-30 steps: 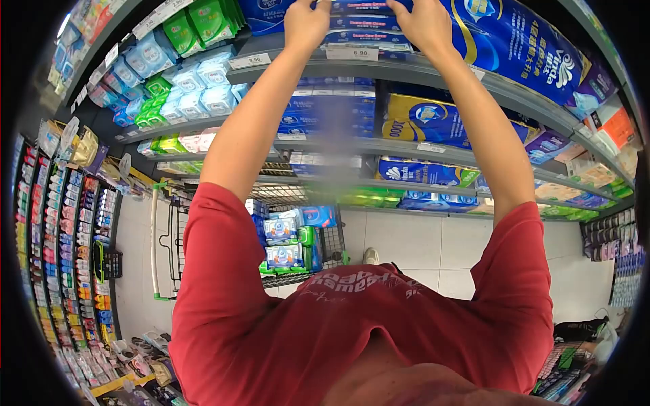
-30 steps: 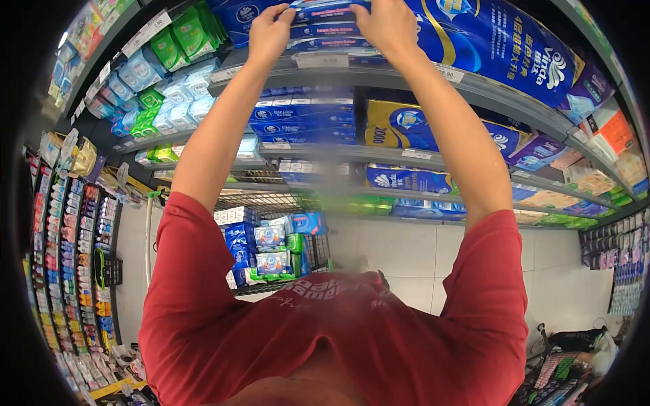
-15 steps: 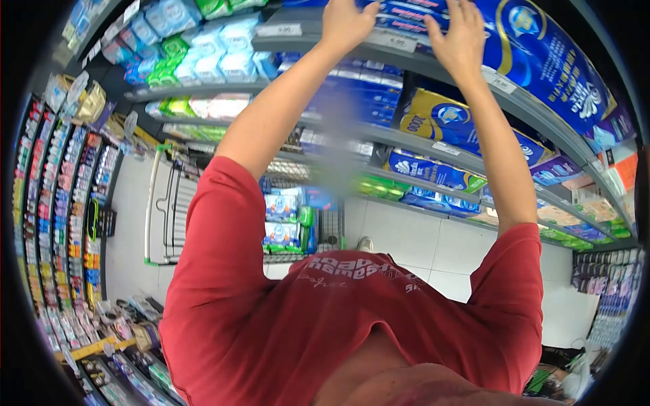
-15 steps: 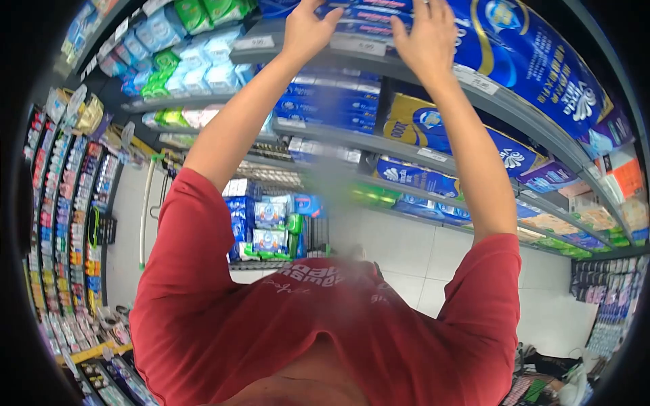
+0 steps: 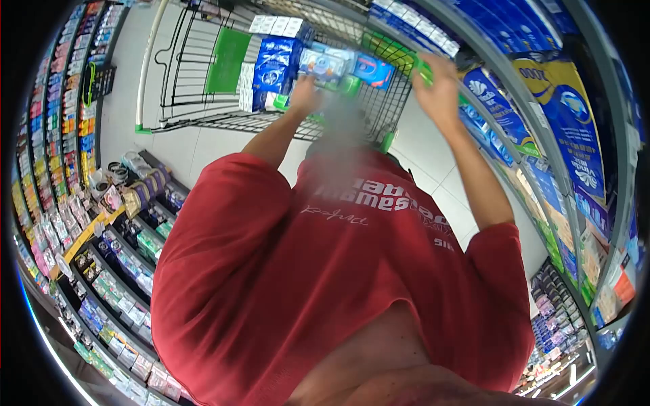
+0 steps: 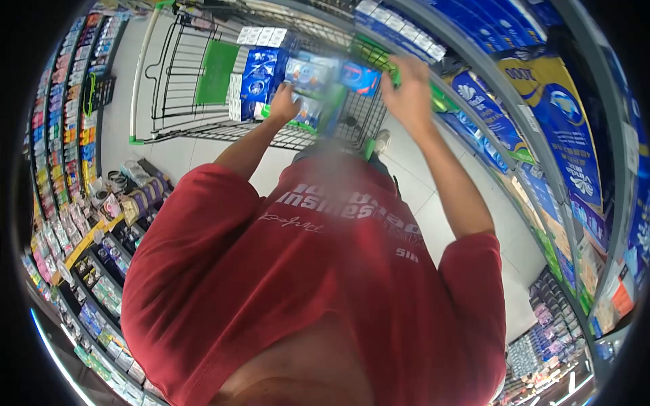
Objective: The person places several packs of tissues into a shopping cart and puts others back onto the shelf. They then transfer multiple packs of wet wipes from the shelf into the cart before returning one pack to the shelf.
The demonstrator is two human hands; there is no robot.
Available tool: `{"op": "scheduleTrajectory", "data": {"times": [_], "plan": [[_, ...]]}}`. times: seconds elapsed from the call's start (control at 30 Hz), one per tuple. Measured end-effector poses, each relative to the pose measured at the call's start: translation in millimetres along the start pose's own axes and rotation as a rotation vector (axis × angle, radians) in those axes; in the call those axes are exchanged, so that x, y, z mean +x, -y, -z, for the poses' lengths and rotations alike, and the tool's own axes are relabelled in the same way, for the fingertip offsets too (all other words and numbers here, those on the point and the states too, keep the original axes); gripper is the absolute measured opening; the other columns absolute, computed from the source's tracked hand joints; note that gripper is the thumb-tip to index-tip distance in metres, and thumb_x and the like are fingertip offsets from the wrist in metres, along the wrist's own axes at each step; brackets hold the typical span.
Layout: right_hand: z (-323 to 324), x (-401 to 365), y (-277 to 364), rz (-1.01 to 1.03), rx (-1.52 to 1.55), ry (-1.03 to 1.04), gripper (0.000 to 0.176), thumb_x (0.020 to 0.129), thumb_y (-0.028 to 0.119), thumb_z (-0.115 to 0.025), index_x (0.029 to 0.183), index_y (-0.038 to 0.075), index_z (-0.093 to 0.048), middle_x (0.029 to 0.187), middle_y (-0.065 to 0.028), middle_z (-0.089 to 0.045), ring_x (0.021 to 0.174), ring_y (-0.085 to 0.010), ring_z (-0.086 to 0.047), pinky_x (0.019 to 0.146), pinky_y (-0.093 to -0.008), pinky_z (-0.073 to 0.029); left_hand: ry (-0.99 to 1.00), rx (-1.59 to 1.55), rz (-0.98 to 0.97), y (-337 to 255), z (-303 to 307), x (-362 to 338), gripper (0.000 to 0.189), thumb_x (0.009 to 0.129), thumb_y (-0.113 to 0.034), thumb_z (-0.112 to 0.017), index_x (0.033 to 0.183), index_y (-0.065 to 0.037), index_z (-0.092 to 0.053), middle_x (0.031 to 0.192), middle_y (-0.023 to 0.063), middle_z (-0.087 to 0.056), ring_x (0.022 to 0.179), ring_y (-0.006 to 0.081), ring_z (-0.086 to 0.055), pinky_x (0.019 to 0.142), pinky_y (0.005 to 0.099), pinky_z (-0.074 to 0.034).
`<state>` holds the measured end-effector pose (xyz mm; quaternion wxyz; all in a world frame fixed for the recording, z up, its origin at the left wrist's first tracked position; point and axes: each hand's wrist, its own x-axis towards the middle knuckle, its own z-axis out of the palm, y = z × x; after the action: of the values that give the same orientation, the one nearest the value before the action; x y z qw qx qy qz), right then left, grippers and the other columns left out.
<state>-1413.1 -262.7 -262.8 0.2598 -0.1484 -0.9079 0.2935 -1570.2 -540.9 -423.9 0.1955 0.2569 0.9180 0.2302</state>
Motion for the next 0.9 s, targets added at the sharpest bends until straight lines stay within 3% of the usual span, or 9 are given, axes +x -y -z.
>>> {"op": "scheduleTrajectory", "data": {"times": [0.1,0.17,0.27,0.4,0.47,0.6,0.67,0.8,0.9], "plan": [[-85.6,-67.2,-28.3,-0.249,0.060,0.304,0.041,0.077,0.016,-0.065,0.115,0.000,-0.059,0.108,-0.0222,-0.062,0.104,-0.0387,-0.057,0.092,-0.0428,-0.044,0.407,0.317,0.567,56.6,18.5,-41.5,0.045,0.074,-0.023,-0.065,0.114,-0.002,-0.059,0.118,0.0234,-0.056,0.109,0.0383,-0.056,0.093,0.0437,-0.046],[-127.2,-96.7,-34.4,-0.609,0.011,0.603,0.052,0.077,0.023,-0.066,0.121,-0.003,-0.054,0.109,-0.0254,-0.062,0.105,-0.0407,-0.058,0.091,-0.0420,-0.046,0.339,0.210,0.434,79.7,10.8,-48.6,0.047,0.072,-0.022,-0.066,0.113,-0.001,-0.060,0.114,0.0238,-0.058,0.109,0.0377,-0.056,0.094,0.0432,-0.046],[-183.9,-121.5,-40.5,-0.736,0.000,0.761,0.060,0.076,0.030,-0.067,0.124,-0.004,-0.051,0.110,-0.0267,-0.062,0.105,-0.0402,-0.059,0.090,-0.0410,-0.047,0.241,0.058,0.256,87.4,-5.5,-26.3,0.039,0.073,-0.018,-0.062,0.108,-0.002,-0.061,0.110,0.0219,-0.060,0.106,0.0384,-0.056,0.091,0.0447,-0.046],[-233.7,-113.6,-40.2,-0.864,0.154,0.733,0.061,0.074,0.029,-0.069,0.122,-0.004,-0.052,0.112,-0.0248,-0.062,0.109,-0.0361,-0.059,0.092,-0.0382,-0.046,0.077,-0.047,0.144,91.9,-39.7,33.0,0.051,0.077,-0.027,-0.064,0.119,0.001,-0.058,0.122,0.0228,-0.057,0.114,0.0368,-0.054,0.099,0.0393,-0.043],[-250.1,-98.1,-38.4,-0.943,0.278,0.665,0.060,0.074,0.029,-0.070,0.120,-0.005,-0.052,0.116,-0.0249,-0.060,0.111,-0.0354,-0.058,0.093,-0.0382,-0.045,0.087,-0.119,0.175,93.8,-51.4,62.1,0.063,0.073,-0.025,-0.066,0.128,0.001,-0.049,0.134,0.0226,-0.046,0.126,0.0377,-0.043,0.105,0.0409,-0.037],[-317.4,-105.8,-65.2,-1.011,0.461,0.361,0.059,0.072,0.028,-0.073,0.116,-0.007,-0.053,0.126,-0.0240,-0.054,0.113,-0.0310,-0.055,0.094,-0.0364,-0.042,0.046,-0.133,0.191,112.2,-68.3,105.1,0.068,0.072,-0.027,-0.066,0.130,0.002,-0.044,0.134,0.0243,-0.047,0.126,0.0385,-0.043,0.104,0.0399,-0.037],[-305.5,-76.7,-46.3,-1.112,0.563,0.393,0.060,0.072,0.027,-0.073,0.118,-0.007,-0.052,0.128,-0.0232,-0.052,0.113,-0.0289,-0.054,0.094,-0.0355,-0.041,0.239,-0.312,0.439,114.2,-70.6,122.7,0.075,0.070,-0.030,-0.071,0.130,0.004,-0.042,0.132,0.0247,-0.049,0.122,0.0378,-0.048,0.102,0.0385,-0.039],[-317.5,-56.6,-38.3,-1.190,0.783,0.391,0.063,0.072,0.024,-0.071,0.124,-0.005,-0.050,0.125,-0.0181,-0.055,0.111,-0.0251,-0.054,0.095,-0.0329,-0.039,0.282,-0.571,0.524,125.3,-84.1,130.3,0.061,0.075,-0.016,-0.070,0.127,0.005,-0.046,0.117,0.0169,-0.059,0.104,0.0226,-0.057,0.091,0.0351,-0.043],[-305.0,-47.1,-24.7,-1.179,0.863,0.425,0.064,0.071,0.024,-0.070,0.126,-0.003,-0.050,0.123,-0.0161,-0.057,0.113,-0.0255,-0.052,0.095,-0.0338,-0.039,0.260,-0.663,0.501,135.8,-87.8,127.6,0.060,0.075,-0.013,-0.068,0.127,0.006,-0.045,0.115,0.0171,-0.060,0.104,0.0234,-0.058,0.091,0.0353,-0.043]]}}
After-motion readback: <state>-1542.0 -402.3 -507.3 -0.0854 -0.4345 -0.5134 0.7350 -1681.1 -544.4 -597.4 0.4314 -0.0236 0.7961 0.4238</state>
